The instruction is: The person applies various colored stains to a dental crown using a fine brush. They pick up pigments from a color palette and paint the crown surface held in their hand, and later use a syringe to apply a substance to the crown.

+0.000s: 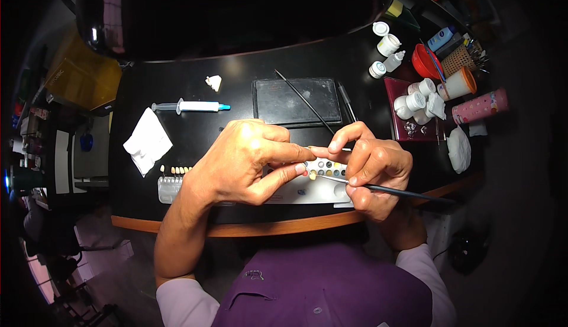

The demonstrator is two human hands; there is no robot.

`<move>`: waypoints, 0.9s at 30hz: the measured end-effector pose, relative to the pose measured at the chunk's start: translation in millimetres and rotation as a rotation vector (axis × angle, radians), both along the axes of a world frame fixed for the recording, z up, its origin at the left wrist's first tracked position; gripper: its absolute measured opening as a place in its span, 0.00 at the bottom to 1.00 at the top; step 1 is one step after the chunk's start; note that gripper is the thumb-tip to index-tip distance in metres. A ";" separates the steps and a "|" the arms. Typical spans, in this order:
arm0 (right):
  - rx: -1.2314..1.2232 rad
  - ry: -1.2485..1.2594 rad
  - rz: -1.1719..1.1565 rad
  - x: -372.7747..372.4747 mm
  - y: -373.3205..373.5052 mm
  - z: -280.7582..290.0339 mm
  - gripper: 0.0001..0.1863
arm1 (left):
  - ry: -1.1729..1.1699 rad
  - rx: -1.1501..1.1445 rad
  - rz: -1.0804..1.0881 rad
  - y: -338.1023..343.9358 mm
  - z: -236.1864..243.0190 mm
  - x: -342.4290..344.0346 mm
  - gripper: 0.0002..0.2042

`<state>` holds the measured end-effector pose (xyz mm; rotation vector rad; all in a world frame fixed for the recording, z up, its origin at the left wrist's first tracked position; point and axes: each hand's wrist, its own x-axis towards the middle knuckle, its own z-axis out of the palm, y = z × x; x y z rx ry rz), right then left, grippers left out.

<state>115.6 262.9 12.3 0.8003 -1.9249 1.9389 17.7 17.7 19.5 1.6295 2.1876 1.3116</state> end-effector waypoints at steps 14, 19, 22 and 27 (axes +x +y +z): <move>-0.045 -0.042 -0.073 3.0 -6.5 0.5 0.09 | -0.015 0.001 0.009 1.7 0.5 0.1 0.14; 0.012 0.012 -0.087 1.5 -8.8 0.5 0.09 | -0.018 -0.021 0.015 1.2 -0.9 -0.3 0.14; 0.039 0.005 -0.071 1.6 -8.6 2.8 0.09 | -0.038 -0.009 0.022 1.8 -1.6 0.8 0.14; -0.001 -0.034 -0.036 4.2 -2.6 1.1 0.08 | -0.020 -0.035 0.026 1.3 0.9 0.3 0.14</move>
